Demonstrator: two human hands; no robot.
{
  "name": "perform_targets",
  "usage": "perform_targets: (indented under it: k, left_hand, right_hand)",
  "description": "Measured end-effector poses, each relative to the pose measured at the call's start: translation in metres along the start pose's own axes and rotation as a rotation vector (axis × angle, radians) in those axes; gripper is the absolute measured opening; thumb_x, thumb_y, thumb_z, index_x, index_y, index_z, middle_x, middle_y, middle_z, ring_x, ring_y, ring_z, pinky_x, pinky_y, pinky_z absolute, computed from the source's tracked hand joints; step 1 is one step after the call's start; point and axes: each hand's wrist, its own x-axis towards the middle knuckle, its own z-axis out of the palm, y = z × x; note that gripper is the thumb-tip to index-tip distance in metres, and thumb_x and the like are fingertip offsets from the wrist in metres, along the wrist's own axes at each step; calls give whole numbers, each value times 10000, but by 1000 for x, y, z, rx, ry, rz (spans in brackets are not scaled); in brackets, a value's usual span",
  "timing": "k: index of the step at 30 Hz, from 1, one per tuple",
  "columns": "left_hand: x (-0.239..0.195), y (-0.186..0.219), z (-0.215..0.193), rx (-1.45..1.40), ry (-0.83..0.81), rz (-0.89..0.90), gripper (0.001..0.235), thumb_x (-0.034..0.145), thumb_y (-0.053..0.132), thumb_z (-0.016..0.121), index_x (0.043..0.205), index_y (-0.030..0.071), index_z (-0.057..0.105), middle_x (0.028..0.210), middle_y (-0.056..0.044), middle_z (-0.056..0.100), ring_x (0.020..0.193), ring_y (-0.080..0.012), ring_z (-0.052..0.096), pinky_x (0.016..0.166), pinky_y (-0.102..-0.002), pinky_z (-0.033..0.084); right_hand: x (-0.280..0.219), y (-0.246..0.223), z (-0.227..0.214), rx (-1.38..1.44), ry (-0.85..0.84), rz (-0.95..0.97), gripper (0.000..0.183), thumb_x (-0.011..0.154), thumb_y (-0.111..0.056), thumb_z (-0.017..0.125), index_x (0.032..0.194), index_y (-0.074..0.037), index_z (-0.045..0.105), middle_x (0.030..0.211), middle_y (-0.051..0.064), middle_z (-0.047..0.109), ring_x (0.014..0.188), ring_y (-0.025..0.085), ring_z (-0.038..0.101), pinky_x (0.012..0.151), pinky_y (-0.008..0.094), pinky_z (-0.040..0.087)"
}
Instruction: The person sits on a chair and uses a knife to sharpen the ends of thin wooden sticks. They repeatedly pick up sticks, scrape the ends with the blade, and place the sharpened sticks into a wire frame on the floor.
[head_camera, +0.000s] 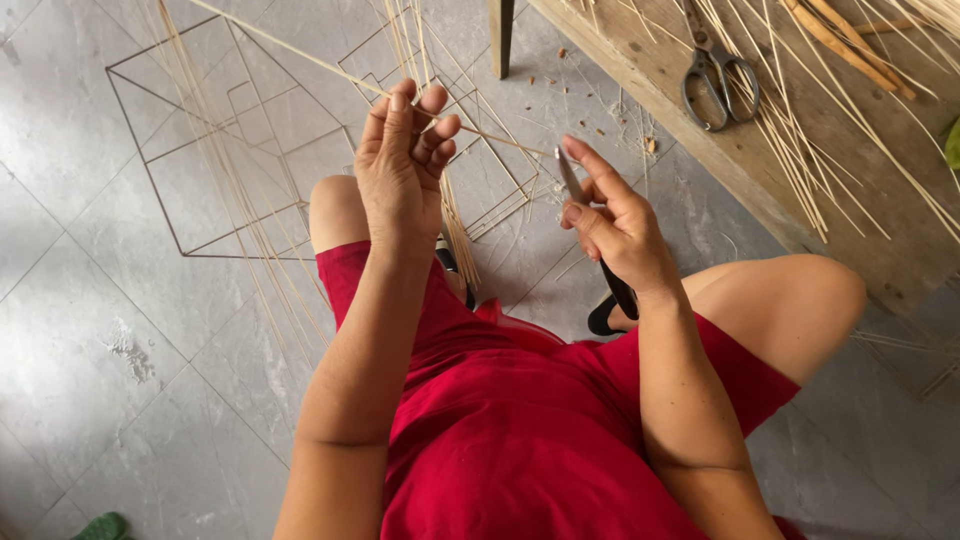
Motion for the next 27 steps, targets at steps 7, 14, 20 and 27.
perform_targets:
  k: [7, 14, 20, 27]
  left_hand:
    - [6, 21, -15, -60, 21, 48, 270, 1065, 228, 575, 1259, 45, 615, 1078, -123, 750, 787, -159, 712, 650, -256, 551]
    - [36, 153, -91, 497, 183, 537, 284, 1104, 244, 652, 1199, -18, 707, 857, -114, 740, 540, -74, 473, 486, -247, 332]
    - [85, 184, -192, 1092, 403, 289, 150, 986, 165, 706, 1040, 48, 784, 806, -62, 806, 602, 3, 741, 504, -177, 507]
    - [118, 136, -281, 1399, 843, 115, 153, 831, 234, 787, 923, 118, 823, 832, -106, 767, 798, -239, 755, 799, -376, 572]
  right_hand:
    - [2, 16, -19, 117, 217, 29, 537, 1094, -111, 584, 1614, -177, 470, 834, -29, 528, 596, 34, 415, 528, 195, 378]
    - [-5, 17, -64, 317, 416, 69, 535, 1138, -54, 525, 1667, -126, 479, 912, 14, 535, 635, 62, 421, 581, 225, 379]
    - [5, 26, -37, 274, 323, 176, 510, 1101, -44, 522, 1608, -100, 516, 888, 37, 555, 610, 68, 422, 553, 234, 380]
    - [15, 39, -27, 252, 244, 248, 517, 1073, -27, 524, 1585, -95, 522, 873, 35, 556, 608, 73, 433, 554, 243, 397]
